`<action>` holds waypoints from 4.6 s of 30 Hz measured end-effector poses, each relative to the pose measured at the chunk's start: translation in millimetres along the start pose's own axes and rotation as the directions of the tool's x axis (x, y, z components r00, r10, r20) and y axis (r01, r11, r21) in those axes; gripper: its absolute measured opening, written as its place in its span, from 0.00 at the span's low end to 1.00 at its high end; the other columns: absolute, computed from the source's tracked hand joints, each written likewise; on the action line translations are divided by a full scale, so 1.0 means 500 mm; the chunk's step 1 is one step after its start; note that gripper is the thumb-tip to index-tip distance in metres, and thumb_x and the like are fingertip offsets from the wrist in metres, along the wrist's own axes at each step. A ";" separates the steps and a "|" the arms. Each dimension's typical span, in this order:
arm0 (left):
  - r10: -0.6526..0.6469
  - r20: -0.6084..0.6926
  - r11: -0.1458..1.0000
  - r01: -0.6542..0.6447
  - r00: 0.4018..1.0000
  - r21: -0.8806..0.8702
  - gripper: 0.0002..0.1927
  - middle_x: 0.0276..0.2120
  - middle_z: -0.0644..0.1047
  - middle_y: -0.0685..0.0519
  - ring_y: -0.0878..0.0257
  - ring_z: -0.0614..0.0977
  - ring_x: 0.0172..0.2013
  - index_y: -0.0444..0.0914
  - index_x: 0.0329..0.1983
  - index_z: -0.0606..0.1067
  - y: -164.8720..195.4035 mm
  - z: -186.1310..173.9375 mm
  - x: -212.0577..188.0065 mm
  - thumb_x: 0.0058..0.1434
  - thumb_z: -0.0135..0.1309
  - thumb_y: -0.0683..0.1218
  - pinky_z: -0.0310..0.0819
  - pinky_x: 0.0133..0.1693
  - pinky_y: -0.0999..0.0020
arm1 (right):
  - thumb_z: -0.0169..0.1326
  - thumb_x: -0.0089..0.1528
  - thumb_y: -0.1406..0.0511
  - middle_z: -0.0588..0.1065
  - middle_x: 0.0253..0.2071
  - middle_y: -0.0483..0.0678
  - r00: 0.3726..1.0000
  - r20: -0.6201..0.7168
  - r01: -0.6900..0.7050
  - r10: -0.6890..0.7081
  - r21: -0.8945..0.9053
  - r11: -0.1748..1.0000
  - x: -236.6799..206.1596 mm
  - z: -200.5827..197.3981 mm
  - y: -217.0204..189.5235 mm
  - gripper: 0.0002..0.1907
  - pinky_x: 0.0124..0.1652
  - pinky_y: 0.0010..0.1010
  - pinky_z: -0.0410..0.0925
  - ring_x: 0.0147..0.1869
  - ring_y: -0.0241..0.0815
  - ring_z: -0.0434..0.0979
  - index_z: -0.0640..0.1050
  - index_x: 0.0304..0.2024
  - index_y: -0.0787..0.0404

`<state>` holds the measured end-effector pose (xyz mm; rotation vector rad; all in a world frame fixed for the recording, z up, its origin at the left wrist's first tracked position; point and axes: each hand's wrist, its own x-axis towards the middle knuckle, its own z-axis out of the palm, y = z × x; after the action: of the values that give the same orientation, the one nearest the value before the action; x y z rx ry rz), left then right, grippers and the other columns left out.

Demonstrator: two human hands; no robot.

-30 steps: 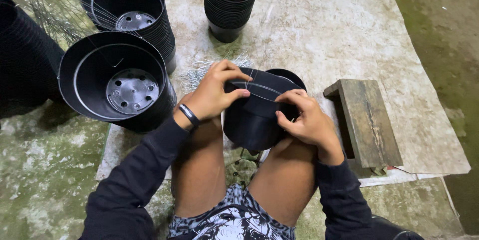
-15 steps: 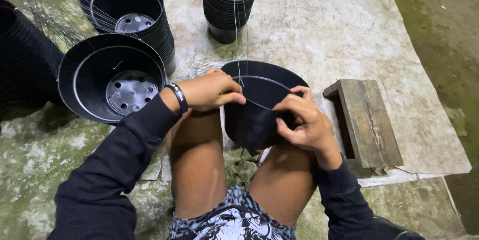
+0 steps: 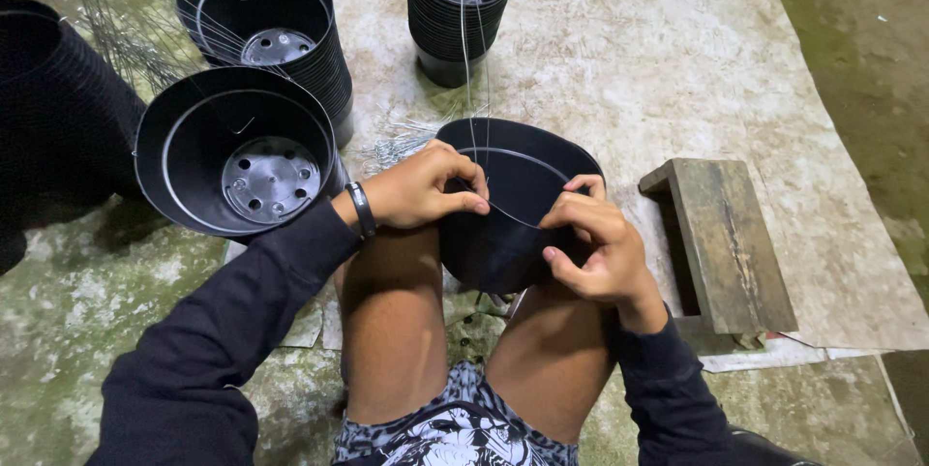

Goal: The person threads metal wire through holes in black plastic planters to create hanging loops. They cut wire with pliers, bend it into loops, and insert it through the planter base and rim holes, then stack the finished planter.

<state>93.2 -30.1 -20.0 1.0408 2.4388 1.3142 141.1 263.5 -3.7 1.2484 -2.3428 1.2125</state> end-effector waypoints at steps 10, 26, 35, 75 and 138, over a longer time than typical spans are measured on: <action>0.227 -0.271 0.963 -0.174 0.935 0.208 0.10 0.29 0.82 0.57 0.61 0.78 0.28 0.43 0.31 0.81 0.079 0.040 -0.023 0.60 0.63 0.53 0.63 0.44 0.65 | 0.61 0.62 0.63 0.79 0.40 0.50 0.975 0.153 -0.145 0.161 -0.113 0.983 0.080 -0.049 -0.077 0.14 0.41 0.28 0.70 0.43 0.43 0.79 0.80 0.46 0.64; 0.276 -0.395 0.947 -0.178 0.876 0.268 0.07 0.32 0.81 0.55 0.59 0.80 0.35 0.39 0.35 0.79 0.119 0.072 -0.047 0.59 0.62 0.47 0.59 0.40 0.62 | 0.53 0.68 0.73 0.69 0.34 0.40 0.956 0.062 -0.287 0.288 0.415 0.863 0.103 0.019 -0.092 0.03 0.39 0.21 0.64 0.39 0.27 0.68 0.72 0.39 0.64; 0.274 -0.387 0.945 -0.172 0.881 0.278 0.07 0.30 0.81 0.57 0.61 0.80 0.32 0.40 0.32 0.79 0.141 0.074 -0.051 0.60 0.62 0.49 0.56 0.39 0.62 | 0.54 0.67 0.73 0.69 0.34 0.41 0.945 -0.046 -0.292 0.323 0.325 0.900 0.084 0.019 -0.089 0.04 0.38 0.20 0.63 0.38 0.28 0.67 0.72 0.39 0.65; 0.310 -0.719 0.950 -0.231 0.622 0.210 0.07 0.35 0.81 0.57 0.64 0.82 0.39 0.40 0.36 0.78 0.147 0.161 -0.055 0.58 0.65 0.39 0.60 0.57 0.61 | 0.54 0.67 0.71 0.74 0.32 0.42 0.916 0.089 -0.381 0.391 0.496 0.781 0.097 0.006 -0.084 0.04 0.39 0.24 0.71 0.37 0.30 0.75 0.72 0.40 0.64; -0.038 -0.700 0.978 0.170 0.714 0.120 0.07 0.44 0.76 0.49 0.53 0.78 0.48 0.44 0.27 0.84 -0.232 0.000 0.315 0.48 0.72 0.47 0.76 0.51 0.55 | 0.58 0.57 0.64 0.78 0.27 0.58 0.964 0.219 0.042 0.154 -0.691 0.722 0.165 0.010 0.275 0.05 0.34 0.47 0.72 0.31 0.59 0.80 0.82 0.32 0.58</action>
<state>-80.5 30.9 -86.2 0.4404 3.1428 1.7079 -14.8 252.0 -40.9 1.0932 -2.6358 0.0873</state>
